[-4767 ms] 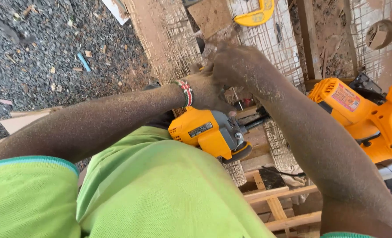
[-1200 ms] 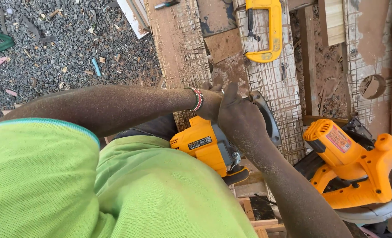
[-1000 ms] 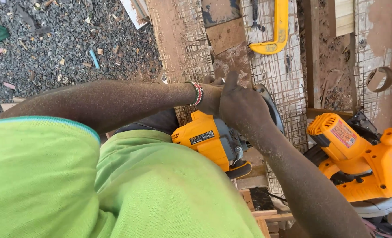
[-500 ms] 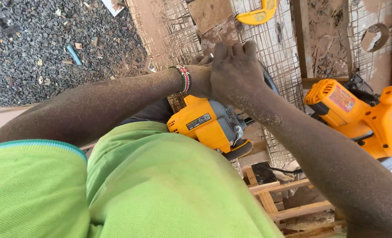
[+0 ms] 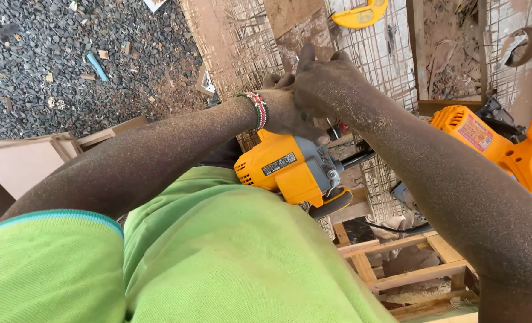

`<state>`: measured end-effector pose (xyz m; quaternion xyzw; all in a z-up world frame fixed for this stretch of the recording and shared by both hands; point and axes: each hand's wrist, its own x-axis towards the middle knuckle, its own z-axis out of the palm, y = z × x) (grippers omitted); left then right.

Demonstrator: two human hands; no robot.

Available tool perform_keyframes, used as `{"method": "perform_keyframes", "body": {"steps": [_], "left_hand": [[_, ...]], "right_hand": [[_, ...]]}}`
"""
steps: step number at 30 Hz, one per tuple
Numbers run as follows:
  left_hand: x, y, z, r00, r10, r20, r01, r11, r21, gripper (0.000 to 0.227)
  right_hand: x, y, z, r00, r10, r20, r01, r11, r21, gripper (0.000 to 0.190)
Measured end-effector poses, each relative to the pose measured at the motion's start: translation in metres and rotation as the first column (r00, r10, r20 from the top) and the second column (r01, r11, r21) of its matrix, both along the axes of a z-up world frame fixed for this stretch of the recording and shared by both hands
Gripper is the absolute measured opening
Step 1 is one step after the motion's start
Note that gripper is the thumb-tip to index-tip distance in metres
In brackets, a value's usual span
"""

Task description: Adjusting the settings of a handheld router using a wrench and manual knobs before testing it on a wooden board.

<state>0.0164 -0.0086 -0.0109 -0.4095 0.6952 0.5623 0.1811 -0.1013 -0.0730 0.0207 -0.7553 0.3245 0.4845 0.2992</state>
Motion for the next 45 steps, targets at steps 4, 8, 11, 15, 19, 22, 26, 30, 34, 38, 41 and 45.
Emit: {"method": "perform_keyframes", "body": {"steps": [4, 8, 11, 15, 19, 22, 26, 30, 34, 38, 41, 45], "left_hand": [[-0.001, 0.004, -0.011, 1.0, 0.017, -0.026, -0.018, 0.998, -0.053, 0.124], [0.0, -0.006, -0.002, 0.999, 0.043, 0.008, -0.043, 0.999, -0.027, 0.095], [0.002, -0.011, -0.005, 0.998, 0.057, -0.004, -0.057, 0.998, -0.005, 0.087], [0.002, -0.014, -0.005, 0.998, 0.062, 0.011, -0.062, 0.998, -0.012, 0.1], [-0.001, -0.021, -0.024, 0.98, 0.129, -0.149, -0.111, 0.986, 0.121, 0.136], [0.002, -0.015, -0.045, 0.961, 0.204, -0.186, -0.189, 0.977, 0.095, 0.08], [-0.001, -0.01, -0.045, 0.979, 0.164, -0.117, -0.158, 0.985, 0.063, 0.089], [-0.002, -0.002, -0.032, 0.998, 0.055, -0.009, -0.055, 0.997, -0.063, 0.099], [-0.008, 0.005, -0.064, 0.998, 0.038, -0.053, -0.043, 0.995, -0.085, 0.105], [0.0, -0.001, -0.06, 0.994, 0.069, -0.089, -0.077, 0.992, -0.095, 0.104], [-0.002, -0.006, -0.035, 0.998, 0.042, -0.051, -0.047, 0.992, -0.119, 0.084], [0.0, -0.004, -0.002, 0.996, 0.056, 0.068, -0.045, 0.988, -0.147, 0.097]], "right_hand": [[0.005, -0.003, -0.014, 0.994, 0.102, -0.048, -0.102, 0.995, -0.012, 0.106], [-0.001, -0.009, -0.023, 0.996, -0.036, -0.081, 0.031, 0.998, -0.057, 0.083], [0.002, -0.014, -0.019, 0.994, -0.085, -0.07, 0.076, 0.99, -0.115, 0.091], [0.011, -0.021, -0.003, 0.956, -0.246, -0.159, 0.241, 0.969, -0.049, 0.106], [-0.004, -0.02, -0.037, 0.992, -0.121, 0.035, 0.125, 0.975, -0.183, 0.068], [0.012, -0.037, -0.022, 0.981, -0.175, 0.078, 0.19, 0.947, -0.259, 0.062], [0.011, -0.013, -0.004, 0.946, -0.302, 0.119, 0.325, 0.888, -0.327, 0.051], [0.011, 0.04, 0.027, 0.885, -0.429, 0.181, 0.465, 0.798, -0.383, 0.043], [-0.029, 0.048, -0.059, 0.898, -0.357, 0.257, 0.437, 0.792, -0.426, 0.05], [-0.055, 0.032, -0.114, 0.915, -0.115, 0.386, 0.334, 0.753, -0.567, 0.069], [-0.029, 0.026, -0.025, 0.922, -0.262, 0.285, 0.367, 0.824, -0.431, 0.056], [-0.037, 0.018, -0.006, 0.819, -0.179, 0.545, 0.426, 0.826, -0.369, 0.034]]}}
